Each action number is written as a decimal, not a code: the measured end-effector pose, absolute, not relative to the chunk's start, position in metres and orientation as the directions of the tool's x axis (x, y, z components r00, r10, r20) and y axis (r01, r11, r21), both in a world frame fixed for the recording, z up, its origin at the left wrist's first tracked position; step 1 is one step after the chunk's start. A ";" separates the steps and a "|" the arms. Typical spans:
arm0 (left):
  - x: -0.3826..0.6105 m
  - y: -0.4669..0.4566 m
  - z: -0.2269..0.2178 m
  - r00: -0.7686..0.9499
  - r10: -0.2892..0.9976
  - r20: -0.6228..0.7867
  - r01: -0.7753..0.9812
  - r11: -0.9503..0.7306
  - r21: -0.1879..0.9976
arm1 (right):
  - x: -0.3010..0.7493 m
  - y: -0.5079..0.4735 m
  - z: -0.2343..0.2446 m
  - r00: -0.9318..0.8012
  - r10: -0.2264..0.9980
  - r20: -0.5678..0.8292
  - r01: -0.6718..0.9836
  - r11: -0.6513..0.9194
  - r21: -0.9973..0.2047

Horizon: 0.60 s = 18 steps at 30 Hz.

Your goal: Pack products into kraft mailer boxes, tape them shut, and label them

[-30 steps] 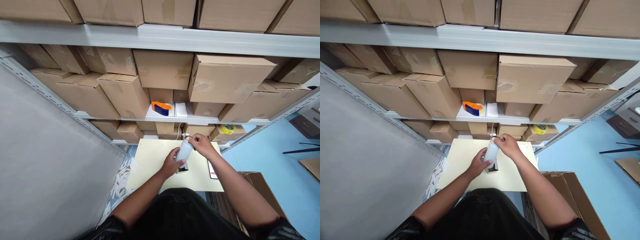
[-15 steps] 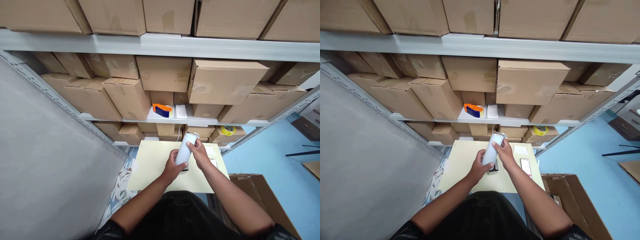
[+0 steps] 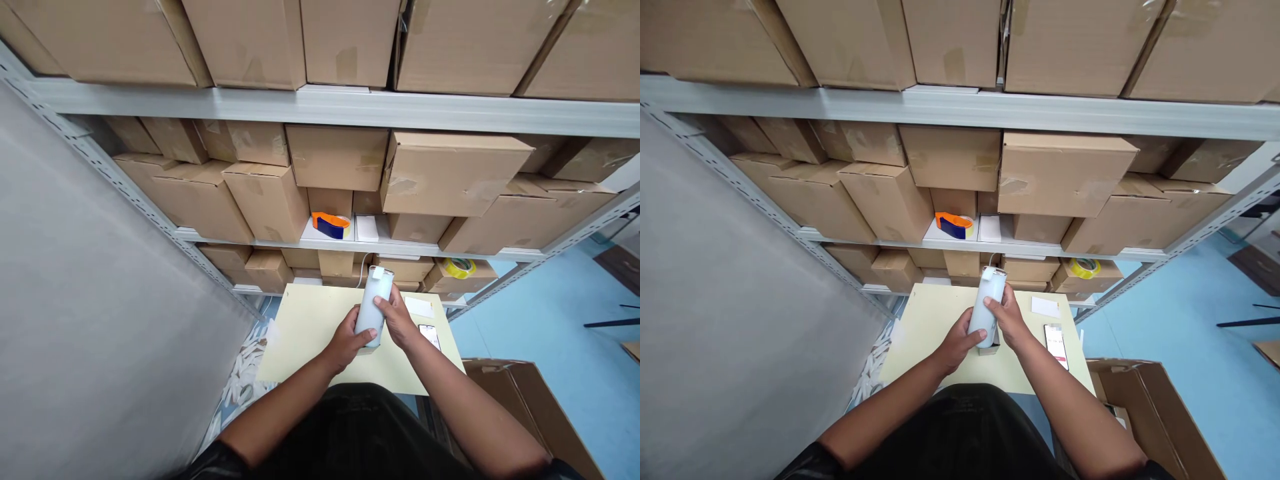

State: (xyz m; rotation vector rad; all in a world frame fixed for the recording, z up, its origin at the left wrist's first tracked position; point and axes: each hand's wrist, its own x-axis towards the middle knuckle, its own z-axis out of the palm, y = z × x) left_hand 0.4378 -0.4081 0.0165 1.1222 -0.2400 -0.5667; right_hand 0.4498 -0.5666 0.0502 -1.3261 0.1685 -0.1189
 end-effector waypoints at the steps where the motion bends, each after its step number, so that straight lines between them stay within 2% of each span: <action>1: 0.437 -0.406 0.017 0.802 -0.588 -0.101 0.346 0.320 0.882 | 0.449 -0.567 0.051 0.989 -0.122 -0.080 -0.044 0.271 -0.962; 3: 0.436 -0.404 0.018 0.728 -0.676 -0.114 0.434 0.326 0.840 | 0.448 -0.569 0.053 0.990 -0.025 -0.140 -0.126 0.314 -0.941; 4: 0.436 -0.405 0.018 0.707 -0.697 -0.122 0.461 0.323 0.827 | 0.449 -0.570 0.053 0.987 -0.018 -0.158 -0.144 0.322 -0.936; 6: 0.435 -0.408 0.018 0.742 -0.659 -0.124 0.426 0.320 0.846 | 0.452 -0.570 0.052 0.984 -0.101 -0.145 -0.106 0.316 -0.943; 9: 0.436 -0.414 0.017 0.863 -0.496 -0.094 0.276 0.309 0.910 | 0.457 -0.571 0.049 0.967 -0.238 -0.091 -0.019 0.287 -0.958; 11: 0.438 -0.415 0.017 0.870 -0.482 -0.104 0.286 0.322 0.902 | 0.458 -0.574 0.047 0.976 -0.191 -0.100 -0.037 0.309 -0.950; 15: 0.439 -0.413 0.017 0.769 -0.620 -0.158 0.465 0.371 0.804 | 0.457 -0.582 0.046 0.989 0.019 -0.146 -0.142 0.395 -0.908; 16: 0.439 -0.413 0.017 0.760 -0.630 -0.163 0.480 0.374 0.794 | 0.457 -0.582 0.046 0.988 0.018 -0.151 -0.146 0.398 -0.906; 18: 0.438 -0.417 0.016 0.787 -0.598 -0.150 0.439 0.373 0.817 | 0.458 -0.580 0.046 0.989 -0.073 -0.128 -0.091 0.377 -0.922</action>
